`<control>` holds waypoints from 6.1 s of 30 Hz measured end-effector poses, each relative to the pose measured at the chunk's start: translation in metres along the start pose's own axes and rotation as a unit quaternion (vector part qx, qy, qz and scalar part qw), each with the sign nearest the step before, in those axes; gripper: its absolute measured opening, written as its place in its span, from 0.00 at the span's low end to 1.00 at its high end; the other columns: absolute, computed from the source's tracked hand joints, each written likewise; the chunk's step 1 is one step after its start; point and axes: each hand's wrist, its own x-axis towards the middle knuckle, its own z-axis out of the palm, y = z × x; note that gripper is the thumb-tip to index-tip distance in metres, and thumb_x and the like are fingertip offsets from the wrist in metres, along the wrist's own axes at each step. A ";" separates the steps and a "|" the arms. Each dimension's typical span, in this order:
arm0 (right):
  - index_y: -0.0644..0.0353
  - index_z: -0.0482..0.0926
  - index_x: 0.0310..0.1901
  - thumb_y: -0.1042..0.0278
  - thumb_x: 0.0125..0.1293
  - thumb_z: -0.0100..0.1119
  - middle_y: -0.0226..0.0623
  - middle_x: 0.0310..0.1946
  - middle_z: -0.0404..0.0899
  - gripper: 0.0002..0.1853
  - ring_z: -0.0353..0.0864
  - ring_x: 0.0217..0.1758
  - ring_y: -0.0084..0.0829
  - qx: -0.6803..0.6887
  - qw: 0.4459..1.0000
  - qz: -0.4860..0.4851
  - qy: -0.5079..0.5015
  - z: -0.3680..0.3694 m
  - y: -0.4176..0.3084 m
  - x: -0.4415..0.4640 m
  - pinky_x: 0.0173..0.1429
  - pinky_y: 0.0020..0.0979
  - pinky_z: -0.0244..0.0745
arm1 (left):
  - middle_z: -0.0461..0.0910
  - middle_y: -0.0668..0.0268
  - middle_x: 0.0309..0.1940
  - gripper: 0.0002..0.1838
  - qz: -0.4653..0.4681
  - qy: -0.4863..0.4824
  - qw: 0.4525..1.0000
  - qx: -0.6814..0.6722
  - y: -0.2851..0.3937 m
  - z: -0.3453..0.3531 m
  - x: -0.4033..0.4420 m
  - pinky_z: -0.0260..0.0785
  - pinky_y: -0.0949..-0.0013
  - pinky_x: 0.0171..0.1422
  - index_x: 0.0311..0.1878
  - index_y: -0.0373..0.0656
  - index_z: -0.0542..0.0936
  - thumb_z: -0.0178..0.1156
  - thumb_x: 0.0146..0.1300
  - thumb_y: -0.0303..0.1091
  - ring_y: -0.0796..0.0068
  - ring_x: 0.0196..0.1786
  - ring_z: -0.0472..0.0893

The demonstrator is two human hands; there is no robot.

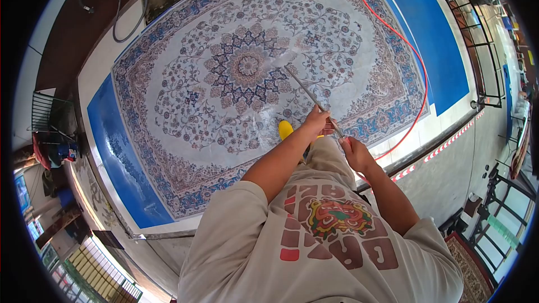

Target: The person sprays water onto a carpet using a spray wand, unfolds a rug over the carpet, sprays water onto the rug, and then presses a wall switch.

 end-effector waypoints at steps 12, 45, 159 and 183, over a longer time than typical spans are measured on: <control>0.70 0.76 0.38 0.43 0.67 0.41 0.62 0.35 0.77 0.30 0.76 0.45 0.58 0.023 0.999 -0.030 0.007 -0.029 -0.024 0.177 0.47 0.44 0.71 | 0.77 0.61 0.42 0.24 -0.022 0.125 0.992 0.014 0.099 -0.108 -0.006 0.74 0.66 0.40 0.64 0.48 0.61 0.50 0.67 0.39 0.69 0.40 0.79; 0.66 0.72 0.34 0.47 0.68 0.44 0.55 0.25 0.75 0.24 0.75 0.32 0.55 0.017 0.994 -0.093 0.062 -0.095 -0.274 0.397 0.37 0.43 0.69 | 0.79 0.61 0.43 0.21 0.076 0.084 0.993 -0.026 0.328 -0.212 0.089 0.74 0.66 0.43 0.65 0.48 0.63 0.43 0.71 0.38 0.72 0.40 0.79; 0.60 0.70 0.32 0.48 0.72 0.41 0.26 0.12 0.63 0.22 0.60 0.11 0.17 0.126 0.978 -0.162 -0.039 0.361 -0.258 -0.060 0.16 0.22 0.56 | 0.72 0.61 0.23 0.14 -0.091 0.432 0.880 -0.176 -0.508 -0.651 -0.439 0.65 0.57 0.29 0.34 0.48 0.72 0.47 0.59 0.48 0.65 0.28 0.72; 0.61 0.75 0.38 0.43 0.64 0.49 0.51 0.31 0.80 0.24 0.79 0.38 0.50 -0.409 0.865 0.016 -0.291 0.376 -0.041 -0.291 0.43 0.46 0.72 | 0.77 0.57 0.37 0.24 -0.130 0.424 0.882 -0.160 -0.665 -0.464 -0.516 0.72 0.61 0.38 0.62 0.41 0.67 0.50 0.62 0.35 0.64 0.35 0.78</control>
